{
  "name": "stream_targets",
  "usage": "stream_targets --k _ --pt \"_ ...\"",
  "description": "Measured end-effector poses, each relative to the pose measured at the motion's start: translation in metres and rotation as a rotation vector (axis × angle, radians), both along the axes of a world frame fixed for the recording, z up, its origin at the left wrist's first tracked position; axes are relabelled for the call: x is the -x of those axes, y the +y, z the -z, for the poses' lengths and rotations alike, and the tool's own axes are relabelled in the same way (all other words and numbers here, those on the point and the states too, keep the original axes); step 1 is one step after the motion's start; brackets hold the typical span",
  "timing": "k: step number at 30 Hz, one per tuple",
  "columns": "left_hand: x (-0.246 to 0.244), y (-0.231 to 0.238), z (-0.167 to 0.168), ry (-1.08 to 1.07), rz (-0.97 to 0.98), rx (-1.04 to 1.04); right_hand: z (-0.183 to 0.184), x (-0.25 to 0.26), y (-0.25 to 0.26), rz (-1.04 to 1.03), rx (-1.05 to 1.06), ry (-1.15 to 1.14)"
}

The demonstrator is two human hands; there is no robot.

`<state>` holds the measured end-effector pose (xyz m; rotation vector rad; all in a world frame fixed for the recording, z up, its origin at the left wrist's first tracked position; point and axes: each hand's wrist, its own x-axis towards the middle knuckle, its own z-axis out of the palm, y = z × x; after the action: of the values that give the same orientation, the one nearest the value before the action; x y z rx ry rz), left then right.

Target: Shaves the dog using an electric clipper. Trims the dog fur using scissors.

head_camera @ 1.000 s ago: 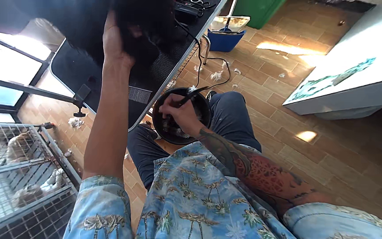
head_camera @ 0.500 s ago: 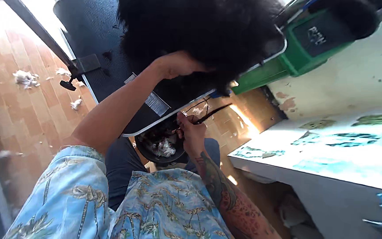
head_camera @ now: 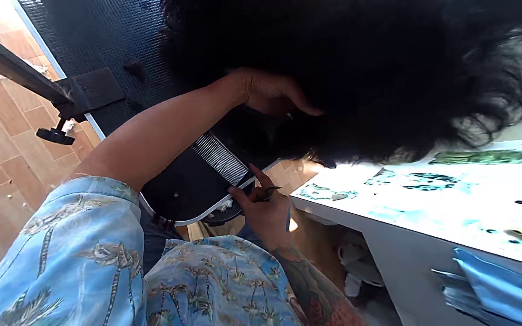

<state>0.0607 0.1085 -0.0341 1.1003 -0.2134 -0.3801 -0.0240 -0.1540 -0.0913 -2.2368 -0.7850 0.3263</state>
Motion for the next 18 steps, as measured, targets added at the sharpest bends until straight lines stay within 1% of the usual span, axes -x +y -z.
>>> stream_targets --k 1,3,4,6,8,10,12,15,17,18 --pt "-0.001 0.002 0.004 0.042 -0.011 0.045 -0.004 0.002 0.003 0.009 0.026 -0.029" --pt "0.002 0.007 0.005 0.112 -0.031 0.060 -0.012 0.006 0.008 0.015 0.093 -0.058" --pt "0.001 0.009 0.005 0.124 -0.026 0.055 -0.017 0.007 0.012 0.016 0.156 -0.068" --pt "-0.004 0.012 0.010 0.074 -0.022 0.081 -0.029 0.004 0.023 0.006 0.333 -0.056" --pt "-0.003 0.013 0.004 0.013 -0.056 0.049 -0.043 -0.002 0.035 -0.009 0.492 0.041" --pt "0.001 0.011 -0.004 -0.034 -0.119 0.027 -0.053 -0.008 0.042 -0.039 0.580 0.157" --pt "0.001 0.011 -0.003 -0.084 -0.149 0.042 -0.053 -0.010 0.039 -0.083 0.521 0.219" --pt "0.004 0.011 -0.010 -0.133 -0.181 -0.011 -0.044 -0.002 0.022 -0.107 0.281 0.255" --pt "0.004 0.012 -0.013 -0.155 -0.183 -0.047 -0.039 0.007 0.003 -0.108 0.129 0.147" --pt "0.002 0.013 -0.010 -0.186 -0.189 -0.043 -0.038 0.012 -0.007 -0.117 0.085 0.039"
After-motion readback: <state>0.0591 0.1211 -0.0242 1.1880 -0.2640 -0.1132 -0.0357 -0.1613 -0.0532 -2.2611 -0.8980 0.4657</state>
